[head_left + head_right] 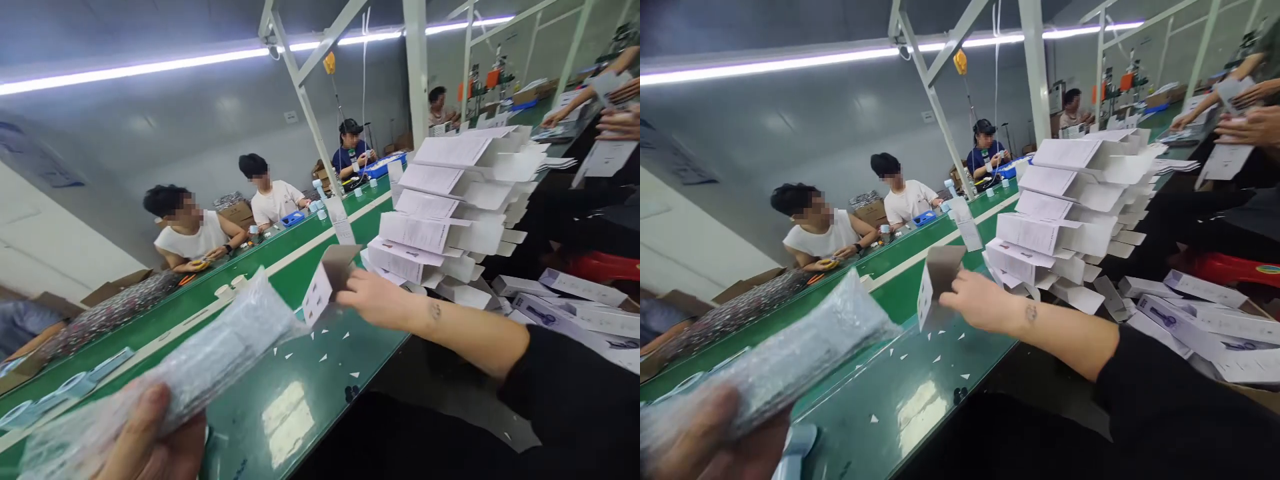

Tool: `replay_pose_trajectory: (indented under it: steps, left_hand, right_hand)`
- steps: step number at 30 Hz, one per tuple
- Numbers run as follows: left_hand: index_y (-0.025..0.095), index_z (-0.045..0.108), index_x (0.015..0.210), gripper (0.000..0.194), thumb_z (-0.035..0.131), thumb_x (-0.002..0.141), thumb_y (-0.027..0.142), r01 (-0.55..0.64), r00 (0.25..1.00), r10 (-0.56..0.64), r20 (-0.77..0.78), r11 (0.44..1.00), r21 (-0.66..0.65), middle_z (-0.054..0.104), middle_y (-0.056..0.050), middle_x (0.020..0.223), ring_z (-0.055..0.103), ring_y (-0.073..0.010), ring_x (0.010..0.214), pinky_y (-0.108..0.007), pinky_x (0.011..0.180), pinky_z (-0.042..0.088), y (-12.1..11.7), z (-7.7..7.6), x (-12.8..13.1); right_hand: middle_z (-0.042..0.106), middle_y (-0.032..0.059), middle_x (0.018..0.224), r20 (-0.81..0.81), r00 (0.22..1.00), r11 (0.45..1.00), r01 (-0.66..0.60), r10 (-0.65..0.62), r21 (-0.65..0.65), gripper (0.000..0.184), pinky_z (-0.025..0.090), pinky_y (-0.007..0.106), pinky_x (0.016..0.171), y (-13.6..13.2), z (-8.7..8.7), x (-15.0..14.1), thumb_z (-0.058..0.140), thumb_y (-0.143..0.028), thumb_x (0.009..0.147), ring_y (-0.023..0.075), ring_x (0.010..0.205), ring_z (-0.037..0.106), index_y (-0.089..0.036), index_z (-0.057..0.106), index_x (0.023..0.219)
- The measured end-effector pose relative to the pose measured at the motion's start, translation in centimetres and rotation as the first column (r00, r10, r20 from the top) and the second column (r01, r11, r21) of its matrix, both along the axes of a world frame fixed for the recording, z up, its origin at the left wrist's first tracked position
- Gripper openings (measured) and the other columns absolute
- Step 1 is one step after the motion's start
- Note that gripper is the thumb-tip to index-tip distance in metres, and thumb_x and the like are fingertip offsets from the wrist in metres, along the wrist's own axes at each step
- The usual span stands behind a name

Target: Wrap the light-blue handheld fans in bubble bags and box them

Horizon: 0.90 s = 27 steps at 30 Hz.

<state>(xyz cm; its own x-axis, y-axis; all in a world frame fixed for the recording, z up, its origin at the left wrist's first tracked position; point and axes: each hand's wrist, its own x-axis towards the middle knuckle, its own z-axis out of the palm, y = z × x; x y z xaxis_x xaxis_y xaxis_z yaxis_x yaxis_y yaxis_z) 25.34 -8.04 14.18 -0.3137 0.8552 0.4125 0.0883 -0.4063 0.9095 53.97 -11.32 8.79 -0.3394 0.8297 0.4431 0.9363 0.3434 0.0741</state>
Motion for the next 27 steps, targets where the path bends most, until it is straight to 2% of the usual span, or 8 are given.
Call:
replay_pose_trajectory:
  steps: [3,5,7,11,15,19,24,27]
  left_hand:
    - [0.025,0.066,0.096,0.036,0.074,0.065,0.042,0.175,0.982,-0.184,0.044,0.972,0.157,0.070,0.003,0.098,0.063,-0.0250,0.094,-0.051,0.086,0.054,0.6,1.4,2.5]
    - [0.020,0.067,0.087,0.033,0.075,0.065,0.043,0.238,0.961,-0.212,-0.179,0.961,0.140,0.070,-0.002,0.094,0.063,-0.0215,0.087,-0.043,0.083,0.054,1.6,1.8,3.2]
    - [0.019,0.068,0.083,0.032,0.072,0.066,0.045,0.239,0.856,-0.180,-0.485,0.969,0.064,0.070,-0.005,0.091,0.063,-0.0203,0.080,-0.035,0.077,0.052,2.6,2.5,3.0]
    - [0.019,0.068,0.077,0.028,0.063,0.071,0.046,0.134,0.505,-0.167,-0.847,0.984,-0.114,0.068,-0.003,0.072,0.060,-0.0195,0.063,-0.028,0.060,0.046,4.3,5.2,2.6]
    - [0.018,0.064,0.067,0.013,0.065,0.068,0.031,0.004,0.160,-0.260,-0.952,0.965,-0.263,0.063,-0.001,0.062,0.056,-0.0176,0.054,-0.025,0.054,0.041,6.5,8.5,6.2]
    - [0.017,0.066,0.074,0.014,0.065,0.065,0.027,-0.038,0.007,-0.433,-0.901,0.901,-0.433,0.064,-0.002,0.065,0.060,-0.0190,0.056,-0.025,0.052,0.042,8.9,10.4,10.3]
    - [0.022,0.069,0.081,0.022,0.064,0.062,0.032,0.107,-0.233,-0.499,-0.835,0.840,-0.532,0.070,0.000,0.080,0.063,-0.0212,0.075,-0.025,0.062,0.044,10.6,11.0,10.3]
    - [0.023,0.067,0.079,0.018,0.061,0.064,0.031,0.107,-0.292,-0.472,-0.832,0.848,-0.519,0.069,0.001,0.078,0.062,-0.0203,0.073,-0.026,0.062,0.042,10.7,10.8,10.2]
  right_hand:
    - [0.061,0.0077,0.084,0.126,0.905,0.909,-0.388,0.407,-0.152,0.021,0.041,0.030,0.076,4.4,0.4,-0.7,0.049,-0.010,0.087,0.0191,0.083,0.048,-0.018,0.066,0.095]
    - [0.063,0.0077,0.091,0.091,0.830,0.832,-0.536,0.551,-0.147,0.017,0.043,0.029,0.079,6.8,0.3,-0.7,0.051,-0.017,0.090,0.0187,0.090,0.050,-0.019,0.068,0.093]
    - [0.063,0.0083,0.098,0.029,0.783,0.781,-0.617,0.622,-0.095,0.018,0.043,0.029,0.086,8.5,-0.1,-0.6,0.051,-0.023,0.092,0.0190,0.101,0.049,-0.020,0.069,0.096]
    - [0.059,0.0111,0.109,-0.055,0.754,0.754,-0.657,0.655,-0.021,0.026,0.040,0.032,0.098,9.8,-1.6,-1.1,0.047,-0.029,0.095,0.0200,0.115,0.044,-0.018,0.066,0.109]
    - [0.051,0.0112,0.116,-0.152,0.738,0.751,-0.656,0.658,0.069,0.024,0.036,0.036,0.104,10.2,-3.3,-1.8,0.047,-0.026,0.094,0.0195,0.115,0.044,-0.018,0.065,0.107]
    - [0.039,0.0135,0.125,-0.268,0.725,0.773,-0.602,0.634,0.201,0.020,0.040,0.040,0.103,10.9,-5.1,-1.5,0.056,-0.021,0.088,0.0220,0.119,0.040,-0.016,0.062,0.106]
    - [0.030,0.0145,0.135,-0.493,0.678,0.829,-0.525,0.545,0.194,0.021,0.038,0.049,0.105,12.2,-6.2,-0.9,0.066,-0.022,0.081,0.0311,0.137,0.020,-0.018,0.059,0.101]
    - [0.038,0.0117,0.132,-0.553,0.584,0.730,-0.681,0.594,0.065,0.027,0.040,0.045,0.103,13.3,-6.2,-1.1,0.062,-0.016,0.083,0.0239,0.128,0.039,-0.021,0.052,0.107]
